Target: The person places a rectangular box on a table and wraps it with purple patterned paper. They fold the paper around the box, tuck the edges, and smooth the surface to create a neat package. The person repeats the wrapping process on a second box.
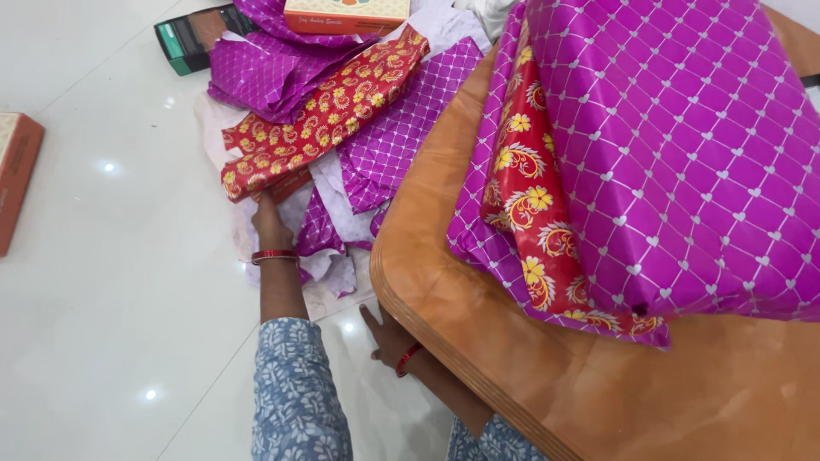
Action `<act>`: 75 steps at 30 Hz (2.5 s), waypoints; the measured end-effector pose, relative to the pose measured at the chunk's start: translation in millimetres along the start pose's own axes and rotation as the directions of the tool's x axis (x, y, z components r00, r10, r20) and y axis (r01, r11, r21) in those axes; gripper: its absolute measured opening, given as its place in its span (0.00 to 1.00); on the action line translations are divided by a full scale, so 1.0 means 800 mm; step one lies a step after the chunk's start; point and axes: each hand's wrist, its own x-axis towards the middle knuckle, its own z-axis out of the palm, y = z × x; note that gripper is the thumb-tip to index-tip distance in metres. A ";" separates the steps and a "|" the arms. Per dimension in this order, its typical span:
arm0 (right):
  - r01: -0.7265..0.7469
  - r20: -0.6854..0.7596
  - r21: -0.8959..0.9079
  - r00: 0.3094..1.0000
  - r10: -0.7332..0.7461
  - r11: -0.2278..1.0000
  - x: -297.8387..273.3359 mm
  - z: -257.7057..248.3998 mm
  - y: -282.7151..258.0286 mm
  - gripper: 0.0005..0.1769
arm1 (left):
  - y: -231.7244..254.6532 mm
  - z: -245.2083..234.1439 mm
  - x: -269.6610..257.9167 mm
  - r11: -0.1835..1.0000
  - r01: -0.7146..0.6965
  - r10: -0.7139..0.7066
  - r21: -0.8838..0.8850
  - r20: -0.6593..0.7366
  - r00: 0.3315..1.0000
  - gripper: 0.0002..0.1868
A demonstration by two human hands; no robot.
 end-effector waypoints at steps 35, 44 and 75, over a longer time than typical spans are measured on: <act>-0.026 0.005 0.981 0.994 0.113 0.190 -0.054 -0.020 -0.050 0.32 | -0.140 -0.164 -0.501 0.962 0.113 -0.095 -0.250 0.080 0.992 0.14; 0.188 -0.188 0.969 0.982 -0.011 0.159 -0.139 -0.100 -0.121 0.29 | -0.098 -0.144 -0.566 0.928 -0.275 0.303 -0.253 0.080 0.950 0.23; 0.611 -0.506 0.771 0.420 0.753 0.177 -0.855 -0.223 0.227 0.34 | -0.010 0.156 -0.960 0.301 -0.921 -0.322 -0.247 0.883 -0.342 0.22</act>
